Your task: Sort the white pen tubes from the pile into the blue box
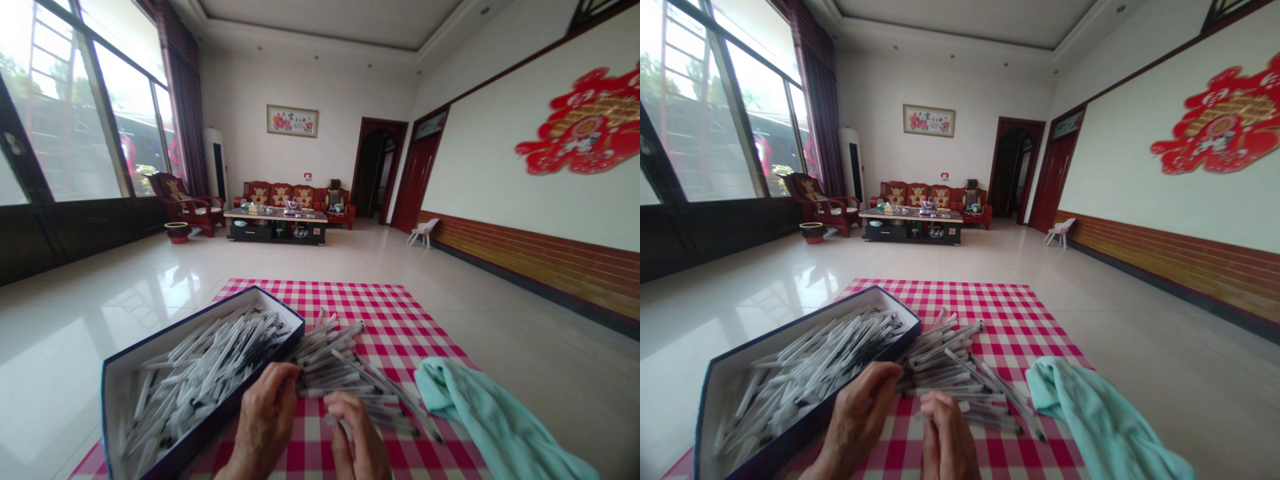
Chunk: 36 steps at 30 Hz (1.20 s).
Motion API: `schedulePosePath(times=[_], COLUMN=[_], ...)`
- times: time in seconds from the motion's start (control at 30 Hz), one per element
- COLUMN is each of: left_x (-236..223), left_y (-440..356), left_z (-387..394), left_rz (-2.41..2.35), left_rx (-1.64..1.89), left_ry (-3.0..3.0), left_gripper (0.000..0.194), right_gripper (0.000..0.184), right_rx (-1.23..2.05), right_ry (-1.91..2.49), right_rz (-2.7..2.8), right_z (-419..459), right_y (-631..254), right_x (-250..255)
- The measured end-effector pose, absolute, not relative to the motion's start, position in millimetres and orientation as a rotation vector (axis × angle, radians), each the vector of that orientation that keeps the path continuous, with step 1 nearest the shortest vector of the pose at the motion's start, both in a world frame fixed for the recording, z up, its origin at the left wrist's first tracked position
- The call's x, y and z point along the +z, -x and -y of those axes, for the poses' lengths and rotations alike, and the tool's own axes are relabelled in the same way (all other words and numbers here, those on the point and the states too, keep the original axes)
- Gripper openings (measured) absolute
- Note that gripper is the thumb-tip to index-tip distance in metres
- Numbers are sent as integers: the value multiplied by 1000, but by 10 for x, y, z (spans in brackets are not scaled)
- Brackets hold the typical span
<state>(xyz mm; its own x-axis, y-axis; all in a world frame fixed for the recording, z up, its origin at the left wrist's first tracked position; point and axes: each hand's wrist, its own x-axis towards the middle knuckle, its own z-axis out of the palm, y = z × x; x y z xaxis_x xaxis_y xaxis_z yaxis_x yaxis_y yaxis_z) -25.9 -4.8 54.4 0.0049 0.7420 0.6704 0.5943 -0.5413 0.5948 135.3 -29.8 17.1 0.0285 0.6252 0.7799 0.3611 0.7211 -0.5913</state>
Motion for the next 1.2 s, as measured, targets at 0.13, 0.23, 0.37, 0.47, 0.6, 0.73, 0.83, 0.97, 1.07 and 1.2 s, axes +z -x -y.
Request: schedulePosePath(times=[0.13,0.23,0.37,0.47,0.6,0.73,0.83,0.97,1.07,1.2], left_x=[414,336,285,270,224,161,136,100,60,43], left_y=[19,-8,24,30,14,29,55,69,68,86], left_z=[171,188,151,138,125,97,89,87,85,97], left_rz=[-1142,-1119,-1115,-1135,-1217,-1168,-1139,-1110,-1138,-1193], left_rx=[1387,1318,1354,1304,1258,1301,1302,1334,1377,1290], left_ry=[-2215,-2274,-2267,-2263,-2229,-2199,-2200,-2173,-2167,-2290], left_gripper=[17,23,18,15,10,14,16,21,19,16], right_gripper=[14,21,26,26,24,26,29,30,29,29], right_rx=[703,987,1152,1196,1241,1305,1299,1249,1239,1264], right_ry=[839,859,729,688,704,763,896,963,1025,1056], right_rz=[1248,925,606,502,455,567,804,966,944,898], right_z=[339,263,115,58,50,79,110,135,140,134], right_y=[-1322,-1393,-1470,-1496,-1524,-1489,-1417,-1364,-1378,-1402], right_x=[395,455,393,358,343,201,35,-42,8,25])
